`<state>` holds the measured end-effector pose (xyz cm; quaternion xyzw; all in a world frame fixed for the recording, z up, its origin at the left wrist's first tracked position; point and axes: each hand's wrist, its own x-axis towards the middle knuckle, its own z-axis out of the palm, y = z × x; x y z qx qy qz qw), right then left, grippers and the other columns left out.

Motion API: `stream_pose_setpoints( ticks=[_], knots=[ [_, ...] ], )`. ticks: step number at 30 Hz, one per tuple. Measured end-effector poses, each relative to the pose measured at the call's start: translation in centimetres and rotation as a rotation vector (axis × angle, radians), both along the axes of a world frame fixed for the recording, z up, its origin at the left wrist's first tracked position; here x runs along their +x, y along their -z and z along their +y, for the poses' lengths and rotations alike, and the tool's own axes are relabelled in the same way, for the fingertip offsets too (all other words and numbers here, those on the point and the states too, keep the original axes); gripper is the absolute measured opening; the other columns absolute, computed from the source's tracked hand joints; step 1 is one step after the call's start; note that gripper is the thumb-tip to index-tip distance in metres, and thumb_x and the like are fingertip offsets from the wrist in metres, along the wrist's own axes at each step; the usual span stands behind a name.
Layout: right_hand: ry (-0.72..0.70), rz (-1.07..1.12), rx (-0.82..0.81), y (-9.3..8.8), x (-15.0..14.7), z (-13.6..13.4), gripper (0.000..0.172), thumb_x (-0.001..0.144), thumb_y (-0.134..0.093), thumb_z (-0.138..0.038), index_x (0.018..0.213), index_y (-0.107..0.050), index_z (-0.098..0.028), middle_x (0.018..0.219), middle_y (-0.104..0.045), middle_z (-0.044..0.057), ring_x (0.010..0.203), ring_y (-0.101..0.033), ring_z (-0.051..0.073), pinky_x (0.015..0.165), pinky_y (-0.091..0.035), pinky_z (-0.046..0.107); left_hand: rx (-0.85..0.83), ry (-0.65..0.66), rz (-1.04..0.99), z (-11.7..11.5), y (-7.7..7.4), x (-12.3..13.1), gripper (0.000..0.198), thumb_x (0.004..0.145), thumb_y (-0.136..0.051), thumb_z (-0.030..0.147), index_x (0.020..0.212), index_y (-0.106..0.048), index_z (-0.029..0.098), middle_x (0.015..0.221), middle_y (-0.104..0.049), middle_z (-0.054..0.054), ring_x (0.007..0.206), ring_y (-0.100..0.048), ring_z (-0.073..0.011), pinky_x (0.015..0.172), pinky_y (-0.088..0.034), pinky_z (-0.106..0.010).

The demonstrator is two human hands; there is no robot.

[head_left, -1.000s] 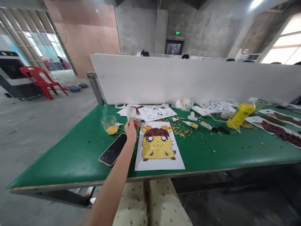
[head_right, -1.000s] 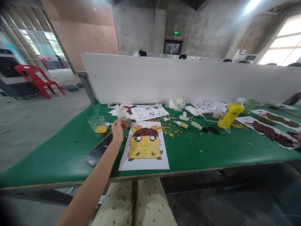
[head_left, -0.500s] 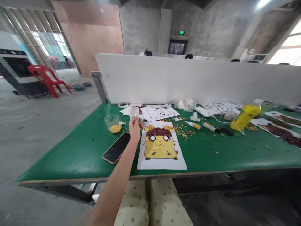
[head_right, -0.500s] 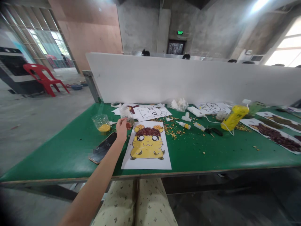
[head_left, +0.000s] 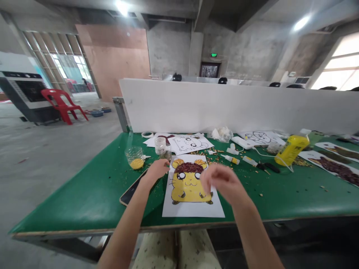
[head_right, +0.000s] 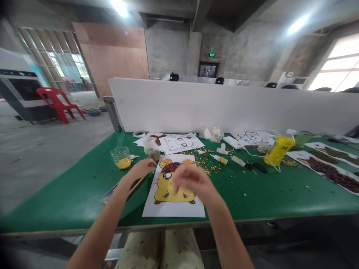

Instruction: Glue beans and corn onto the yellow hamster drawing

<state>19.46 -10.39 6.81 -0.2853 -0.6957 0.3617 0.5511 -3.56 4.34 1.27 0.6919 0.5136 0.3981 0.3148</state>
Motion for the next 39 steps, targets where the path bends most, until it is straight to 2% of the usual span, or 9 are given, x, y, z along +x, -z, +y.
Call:
stream_pose_setpoints(
  ticks=[3,6,8,11,14,25,30,34,39],
  knots=[
    [0.488,-0.059,0.028,0.0,2.4,5.6,0.022,0.082,-0.052,-0.042,0.083,-0.06,-0.021,0.064,-0.06,0.0,0.06,-0.057,0.014,0.058,-0.047,0.028,0.078,0.038,0.201,-0.5,0.0,-1.3,0.017,0.049,-0.065,0.006,0.058,-0.061,0.021,0.07,-0.064,-0.007,0.08,-0.059,-0.0265,0.072,-0.043,-0.032],
    [0.631,-0.069,0.021,2.2,4.2,10.4,0.028,0.084,-0.043,-0.042,0.086,-0.058,-0.019,0.067,-0.059,0.002,0.064,-0.057,0.016,0.061,-0.046,0.029,0.124,0.102,0.364,-0.7,0.4,-1.6,0.02,0.051,-0.064,0.005,0.063,-0.064,0.021,0.076,-0.064,-0.006,0.086,-0.057,-0.0272,0.084,-0.039,-0.036],
    [0.689,-0.105,0.011,4.4,5.0,12.0,0.027,0.083,-0.045,-0.042,0.084,-0.057,-0.018,0.064,-0.058,0.002,0.061,-0.057,0.016,0.059,-0.045,0.029,0.145,0.141,0.447,-0.8,0.8,-1.4,0.017,0.056,-0.064,0.008,0.067,-0.065,0.021,0.079,-0.064,-0.006,0.087,-0.057,-0.0265,0.087,-0.038,-0.037],
    [0.724,-0.202,0.008,7.0,6.0,12.6,0.026,0.079,-0.05,-0.042,0.082,-0.059,-0.018,0.062,-0.06,0.002,0.058,-0.057,0.017,0.057,-0.043,0.029,0.172,0.169,0.535,-0.9,1.4,-1.2,0.011,0.066,-0.059,0.012,0.072,-0.065,0.02,0.083,-0.062,-0.008,0.088,-0.055,-0.0259,0.087,-0.038,-0.038],
    [0.773,-0.259,0.02,8.0,6.9,12.5,0.027,0.081,-0.047,-0.042,0.084,-0.059,-0.018,0.063,-0.061,0.003,0.059,-0.057,0.017,0.057,-0.043,0.028,0.188,0.184,0.587,-0.9,1.7,-1.1,0.011,0.072,-0.054,0.013,0.073,-0.064,0.018,0.083,-0.06,-0.008,0.087,-0.054,-0.0253,0.085,-0.039,-0.038],
    [0.828,-0.345,0.069,8.5,6.9,12.7,0.024,0.083,-0.046,-0.038,0.084,-0.059,-0.018,0.064,-0.062,0.003,0.06,-0.059,0.018,0.057,-0.042,0.027,0.226,0.155,0.595,-0.7,2.3,-1.2,0.018,0.075,-0.046,0.006,0.074,-0.062,0.016,0.083,-0.061,-0.008,0.084,-0.056,-0.0225,0.079,-0.043,-0.033],
    [0.819,-0.359,0.059,9.0,7.0,12.8,0.025,0.083,-0.045,-0.039,0.086,-0.059,-0.018,0.065,-0.063,0.003,0.06,-0.059,0.018,0.056,-0.041,0.027,0.221,0.008,0.53,-0.2,2.2,-2.3,0.027,0.078,-0.038,0.008,0.088,-0.062,0.015,0.092,-0.065,-0.008,0.086,-0.058,-0.021,0.078,-0.043,-0.031],
    [0.82,-0.364,0.053,9.2,7.1,12.9,0.025,0.083,-0.045,-0.039,0.086,-0.059,-0.019,0.066,-0.064,0.003,0.06,-0.059,0.018,0.057,-0.042,0.027,0.195,-0.084,0.536,0.1,2.4,-3.0,0.02,0.077,-0.043,0.015,0.078,-0.063,0.015,0.084,-0.065,-0.009,0.082,-0.057,-0.0229,0.076,-0.042,-0.033],
    [0.815,-0.365,0.044,9.2,7.0,12.9,0.025,0.083,-0.044,-0.039,0.086,-0.059,-0.019,0.066,-0.064,0.003,0.061,-0.06,0.019,0.057,-0.042,0.027,0.186,-0.037,0.567,-0.2,2.7,-2.7,0.01,0.071,-0.06,0.026,0.067,-0.063,0.017,0.077,-0.061,-0.007,0.081,-0.054,-0.0235,0.081,-0.039,-0.035]
  ],
)
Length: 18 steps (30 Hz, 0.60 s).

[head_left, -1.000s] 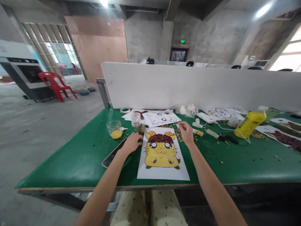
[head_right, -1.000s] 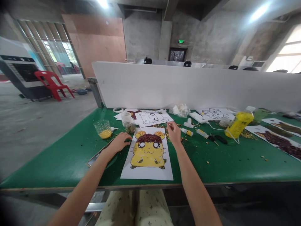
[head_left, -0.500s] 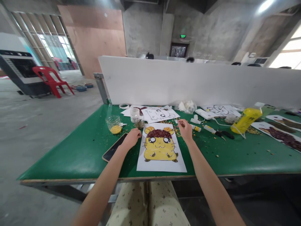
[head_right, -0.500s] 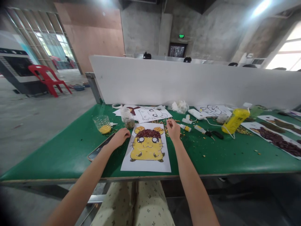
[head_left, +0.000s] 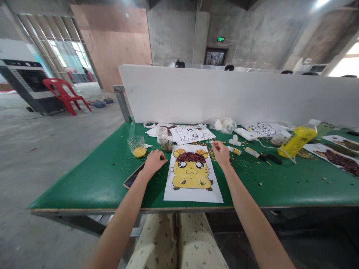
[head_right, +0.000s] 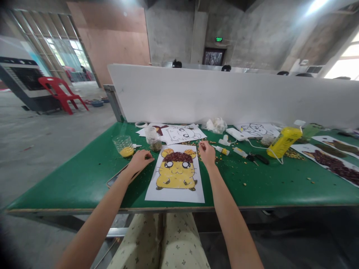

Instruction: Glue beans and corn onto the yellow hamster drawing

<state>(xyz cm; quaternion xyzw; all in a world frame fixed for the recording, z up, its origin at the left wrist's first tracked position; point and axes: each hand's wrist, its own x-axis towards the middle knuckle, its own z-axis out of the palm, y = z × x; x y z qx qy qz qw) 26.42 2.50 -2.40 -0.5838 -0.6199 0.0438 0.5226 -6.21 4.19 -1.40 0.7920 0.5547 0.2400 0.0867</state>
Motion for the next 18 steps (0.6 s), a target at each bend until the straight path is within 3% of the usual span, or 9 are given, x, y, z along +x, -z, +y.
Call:
stream_pose_setpoints(
  ticks=[6,12,18],
  knots=[
    [-0.006,-0.014,-0.014,-0.2,-0.3,-0.3,0.026,0.084,-0.043,-0.039,0.086,-0.059,-0.019,0.067,-0.064,0.004,0.062,-0.06,0.018,0.058,-0.042,0.027,-0.036,0.032,-0.051,-0.1,0.2,0.6,0.008,0.07,-0.059,0.02,0.065,-0.062,0.017,0.08,-0.057,-0.008,0.086,-0.051,-0.0252,0.085,-0.036,-0.039],
    [-0.013,-0.057,-0.024,-0.4,-0.8,-0.5,0.026,0.085,-0.04,-0.038,0.085,-0.058,-0.019,0.068,-0.064,0.004,0.063,-0.06,0.018,0.059,-0.043,0.027,-0.118,0.055,-0.257,-0.1,0.0,1.2,0.012,0.07,-0.057,0.021,0.06,-0.06,0.016,0.078,-0.058,-0.008,0.088,-0.05,-0.0258,0.089,-0.033,-0.041],
    [-0.05,-0.163,-0.009,-0.7,-1.5,-0.9,0.024,0.086,-0.04,-0.035,0.085,-0.059,-0.019,0.068,-0.063,0.004,0.062,-0.057,0.017,0.056,-0.04,0.025,-0.338,0.133,-0.605,-1.0,-1.2,2.4,0.03,0.074,-0.055,0.043,0.074,-0.062,0.014,0.075,-0.063,-0.005,0.075,-0.056,-0.0197,0.072,-0.043,-0.031]
  ],
)
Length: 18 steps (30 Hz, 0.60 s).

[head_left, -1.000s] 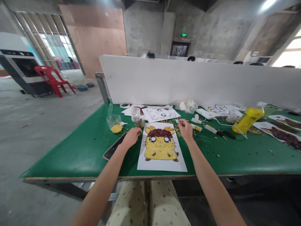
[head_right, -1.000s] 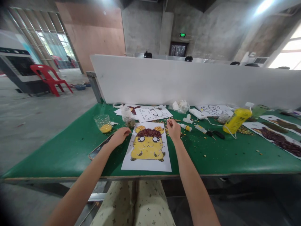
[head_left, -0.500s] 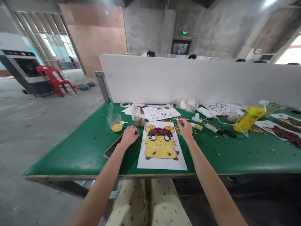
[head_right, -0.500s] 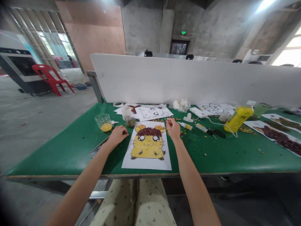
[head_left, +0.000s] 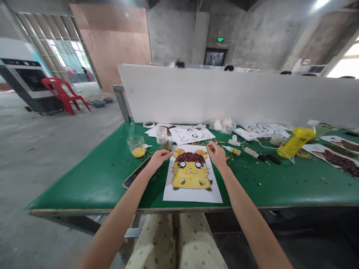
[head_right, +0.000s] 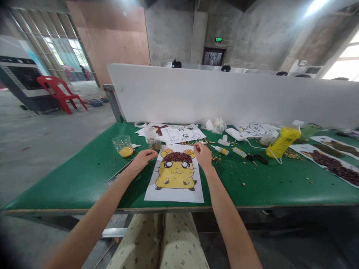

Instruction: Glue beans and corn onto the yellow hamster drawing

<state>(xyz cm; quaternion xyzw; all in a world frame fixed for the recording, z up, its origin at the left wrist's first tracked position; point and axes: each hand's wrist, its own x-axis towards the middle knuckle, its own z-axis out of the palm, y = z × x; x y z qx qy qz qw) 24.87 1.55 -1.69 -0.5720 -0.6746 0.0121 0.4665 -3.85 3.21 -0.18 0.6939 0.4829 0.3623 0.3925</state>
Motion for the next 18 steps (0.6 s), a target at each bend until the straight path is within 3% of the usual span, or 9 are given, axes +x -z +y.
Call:
stream_pose_setpoints(
  ticks=[6,11,18],
  knots=[
    [-0.176,-0.158,0.064,-1.1,-3.4,-1.2,0.021,0.087,-0.043,-0.031,0.089,-0.06,-0.019,0.074,-0.064,0.005,0.071,-0.057,0.018,0.065,-0.041,0.028,-0.215,0.169,-0.289,-1.3,-0.3,1.6,0.035,0.068,-0.064,0.046,0.075,-0.063,0.012,0.071,-0.064,-0.006,0.068,-0.058,-0.0153,0.069,-0.046,-0.029],
    [-0.388,-0.256,0.1,-1.2,-7.3,-2.2,0.016,0.086,-0.047,-0.028,0.094,-0.06,-0.022,0.084,-0.066,0.004,0.081,-0.058,0.018,0.073,-0.043,0.03,-0.282,0.238,-0.449,-2.1,0.0,3.4,0.031,0.069,-0.067,0.04,0.075,-0.065,0.01,0.067,-0.063,-0.004,0.062,-0.056,-0.0122,0.068,-0.046,-0.028],
    [-0.396,-0.218,0.119,-0.6,-7.7,-2.7,0.018,0.09,-0.045,-0.027,0.094,-0.061,-0.022,0.084,-0.067,0.004,0.082,-0.059,0.018,0.073,-0.044,0.029,-0.393,0.244,-0.608,-2.5,0.1,3.7,0.025,0.066,-0.073,0.03,0.08,-0.069,0.009,0.075,-0.068,-0.007,0.071,-0.062,-0.0145,0.077,-0.047,-0.029]
  ],
)
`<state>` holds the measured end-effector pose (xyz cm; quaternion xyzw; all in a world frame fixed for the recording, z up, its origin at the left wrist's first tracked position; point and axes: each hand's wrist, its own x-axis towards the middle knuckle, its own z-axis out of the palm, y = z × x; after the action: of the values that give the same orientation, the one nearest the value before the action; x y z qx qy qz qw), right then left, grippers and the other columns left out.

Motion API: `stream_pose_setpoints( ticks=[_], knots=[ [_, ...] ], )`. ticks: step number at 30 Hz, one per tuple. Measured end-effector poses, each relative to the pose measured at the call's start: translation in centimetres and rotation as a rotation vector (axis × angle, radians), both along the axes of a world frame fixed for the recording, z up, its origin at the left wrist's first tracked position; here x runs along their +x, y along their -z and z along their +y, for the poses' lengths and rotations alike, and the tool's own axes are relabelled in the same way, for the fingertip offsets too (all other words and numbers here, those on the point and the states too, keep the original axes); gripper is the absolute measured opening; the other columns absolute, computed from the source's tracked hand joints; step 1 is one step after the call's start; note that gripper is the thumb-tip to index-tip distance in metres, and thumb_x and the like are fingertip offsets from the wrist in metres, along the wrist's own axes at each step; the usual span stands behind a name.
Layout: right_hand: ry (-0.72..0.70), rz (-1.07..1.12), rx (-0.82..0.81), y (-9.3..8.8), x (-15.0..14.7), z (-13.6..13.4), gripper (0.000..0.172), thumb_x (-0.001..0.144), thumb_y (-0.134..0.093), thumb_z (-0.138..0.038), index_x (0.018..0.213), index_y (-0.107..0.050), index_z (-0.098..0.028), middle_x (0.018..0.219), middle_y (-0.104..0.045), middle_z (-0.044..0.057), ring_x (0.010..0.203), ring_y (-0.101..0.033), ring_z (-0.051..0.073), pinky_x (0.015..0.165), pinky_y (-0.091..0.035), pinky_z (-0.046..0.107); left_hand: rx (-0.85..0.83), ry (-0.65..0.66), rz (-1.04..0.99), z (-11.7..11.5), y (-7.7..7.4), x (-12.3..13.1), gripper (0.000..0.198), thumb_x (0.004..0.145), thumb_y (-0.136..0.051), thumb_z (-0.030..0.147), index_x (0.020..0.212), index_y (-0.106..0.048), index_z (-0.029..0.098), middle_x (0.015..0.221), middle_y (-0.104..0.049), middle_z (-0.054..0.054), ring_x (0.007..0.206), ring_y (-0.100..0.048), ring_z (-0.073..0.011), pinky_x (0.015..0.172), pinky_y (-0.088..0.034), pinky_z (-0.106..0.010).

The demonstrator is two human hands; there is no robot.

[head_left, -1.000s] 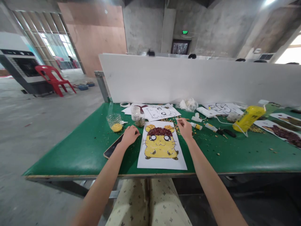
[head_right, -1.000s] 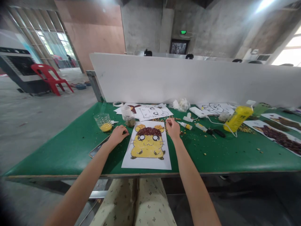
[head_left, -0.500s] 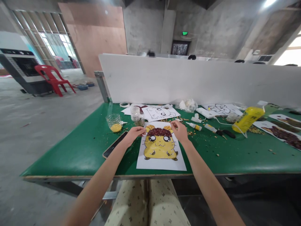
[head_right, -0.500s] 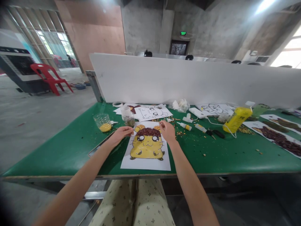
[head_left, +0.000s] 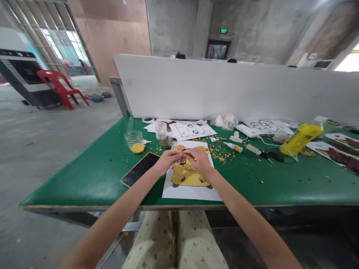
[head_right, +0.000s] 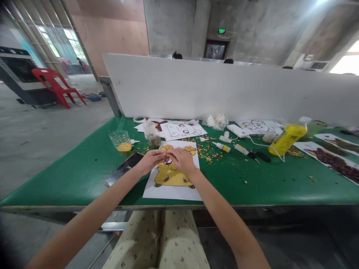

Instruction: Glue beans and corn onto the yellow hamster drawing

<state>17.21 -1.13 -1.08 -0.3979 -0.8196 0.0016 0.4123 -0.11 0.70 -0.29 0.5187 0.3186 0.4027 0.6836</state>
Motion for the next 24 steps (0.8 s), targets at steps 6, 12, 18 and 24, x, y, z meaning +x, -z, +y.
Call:
stream_pose_setpoints(
  ticks=[6,12,18,24],
  knots=[
    [-0.004,0.03,0.018,0.3,0.0,0.0,0.017,0.089,-0.046,-0.026,0.094,-0.061,-0.022,0.087,-0.067,0.004,0.083,-0.06,0.017,0.075,-0.045,0.028,-0.1,0.03,-0.076,0.2,0.6,-0.1,0.027,0.061,-0.077,0.019,0.084,-0.069,0.009,0.078,-0.069,-0.007,0.073,-0.064,-0.0132,0.08,-0.048,-0.027],
    [-0.004,0.046,0.009,0.9,0.0,0.2,0.016,0.089,-0.046,-0.025,0.095,-0.061,-0.023,0.091,-0.067,0.004,0.086,-0.061,0.017,0.076,-0.046,0.029,-0.142,0.005,-0.084,0.3,0.9,0.0,0.025,0.061,-0.077,0.018,0.083,-0.069,0.009,0.077,-0.07,-0.006,0.069,-0.064,-0.0121,0.074,-0.05,-0.024],
    [-0.005,0.057,-0.022,0.8,0.0,0.1,0.016,0.089,-0.046,-0.027,0.091,-0.062,-0.024,0.086,-0.067,0.004,0.083,-0.06,0.018,0.075,-0.045,0.03,-0.162,-0.002,-0.078,0.3,1.0,0.1,0.025,0.059,-0.078,0.019,0.08,-0.069,0.008,0.074,-0.07,-0.006,0.068,-0.065,-0.0133,0.077,-0.051,-0.028],
    [0.005,0.108,-0.046,0.9,0.0,0.1,0.015,0.087,-0.049,-0.029,0.087,-0.062,-0.023,0.082,-0.066,0.002,0.078,-0.06,0.017,0.073,-0.045,0.029,-0.137,-0.014,-0.06,0.1,1.1,0.1,0.027,0.059,-0.079,0.024,0.078,-0.069,0.009,0.074,-0.07,-0.006,0.067,-0.064,-0.0132,0.076,-0.05,-0.027]
  ],
)
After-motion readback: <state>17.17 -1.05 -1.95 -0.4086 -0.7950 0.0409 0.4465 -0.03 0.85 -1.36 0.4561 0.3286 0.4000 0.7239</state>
